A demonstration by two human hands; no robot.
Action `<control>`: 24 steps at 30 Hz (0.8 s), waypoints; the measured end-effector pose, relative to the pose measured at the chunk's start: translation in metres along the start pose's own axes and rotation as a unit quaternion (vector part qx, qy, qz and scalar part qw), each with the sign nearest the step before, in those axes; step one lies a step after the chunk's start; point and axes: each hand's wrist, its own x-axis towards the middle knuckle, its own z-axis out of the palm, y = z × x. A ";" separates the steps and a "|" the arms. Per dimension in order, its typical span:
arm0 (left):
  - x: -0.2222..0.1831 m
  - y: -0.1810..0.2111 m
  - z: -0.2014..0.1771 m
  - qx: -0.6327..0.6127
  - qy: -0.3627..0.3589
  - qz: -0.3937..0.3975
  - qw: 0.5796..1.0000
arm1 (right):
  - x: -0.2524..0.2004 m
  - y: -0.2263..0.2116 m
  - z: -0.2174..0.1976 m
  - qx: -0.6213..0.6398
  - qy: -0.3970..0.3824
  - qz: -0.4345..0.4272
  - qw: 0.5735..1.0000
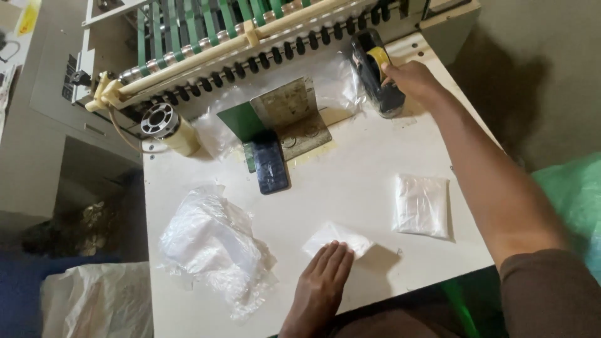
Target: A worker is manually packaging small items into plastic bags, smoothing them out, and organizing them on a factory workbench.
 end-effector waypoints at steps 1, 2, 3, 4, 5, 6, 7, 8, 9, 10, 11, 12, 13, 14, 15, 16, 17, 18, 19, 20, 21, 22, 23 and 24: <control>0.003 0.002 0.003 -0.003 0.006 -0.004 1.000 | -0.004 -0.010 -0.002 0.023 0.004 0.044 0.999; -0.001 0.006 0.002 -0.008 0.004 -0.011 1.000 | -0.011 -0.016 0.001 0.048 0.003 0.093 0.994; -0.002 0.013 0.001 -0.011 0.000 -0.018 1.000 | -0.004 -0.001 0.007 0.046 -0.004 0.098 0.994; 0.003 0.012 0.001 -0.008 0.020 -0.019 1.000 | 0.007 0.012 0.007 0.083 0.039 0.003 0.996; 0.009 0.011 0.002 -0.006 0.041 -0.021 0.999 | 0.017 0.025 0.006 0.118 0.083 -0.092 0.985; 0.012 0.009 0.006 -0.007 0.041 -0.017 0.999 | 0.014 0.031 0.004 0.118 0.086 -0.092 0.985; 0.015 0.008 0.010 0.006 0.055 -0.023 0.998 | 0.011 0.037 0.002 0.096 0.122 -0.125 0.980; 0.013 0.009 0.014 0.016 0.064 -0.031 0.997 | 0.004 0.047 0.005 0.073 0.153 -0.154 0.973; 0.014 0.010 0.016 0.012 0.060 -0.031 0.998 | 0.010 0.068 0.016 0.072 0.153 -0.148 0.974; 0.017 0.009 0.019 0.015 0.079 -0.037 0.996 | 0.018 0.086 0.024 0.003 0.146 -0.121 0.982; 0.021 0.008 0.022 0.018 0.098 -0.044 0.994 | 0.025 0.104 0.032 -0.067 0.138 -0.092 0.984; 0.027 0.009 0.022 0.016 0.095 -0.042 0.994 | 0.020 0.112 0.034 -0.066 0.139 -0.089 0.984; 0.033 0.009 0.021 0.043 0.105 -0.026 0.993 | 0.014 0.120 0.036 -0.092 0.102 -0.104 0.985; 0.038 0.010 0.021 0.070 0.115 -0.014 0.991 | 0.009 0.129 0.039 -0.119 0.062 -0.120 0.984; 0.040 0.008 0.026 0.068 0.113 -0.016 0.991 | -0.031 0.111 0.038 -0.120 0.060 -0.118 0.984; 0.042 0.006 0.030 0.066 0.106 0.004 0.992 | -0.068 0.089 0.039 -0.058 0.031 -0.103 0.993; 0.044 0.004 0.034 0.063 0.099 0.023 0.993 | -0.105 0.068 0.039 0.004 0.002 -0.087 0.996; 0.048 0.003 0.037 0.064 0.101 0.020 0.993 | -0.133 0.062 0.045 0.001 -0.001 -0.089 0.996; 0.053 0.002 0.039 0.062 0.112 0.037 0.991 | -0.160 0.056 0.050 0.037 -0.013 -0.080 0.996; 0.056 0.003 0.041 0.059 0.119 0.052 0.990 | -0.191 0.052 0.056 0.074 -0.027 -0.068 0.995; 0.063 0.006 0.041 0.060 0.118 0.047 0.990 | -0.205 0.056 0.061 0.072 -0.033 -0.068 0.995; 0.070 0.008 0.041 0.075 0.148 0.041 0.985 | -0.222 0.061 0.067 0.045 -0.053 -0.033 0.997; 0.077 0.010 0.041 0.091 0.177 0.036 0.979 | -0.238 0.066 0.071 0.017 -0.072 0.002 0.997; 0.078 0.010 0.045 0.088 0.173 0.040 0.980 | -0.242 0.082 0.076 0.022 -0.070 0.006 0.997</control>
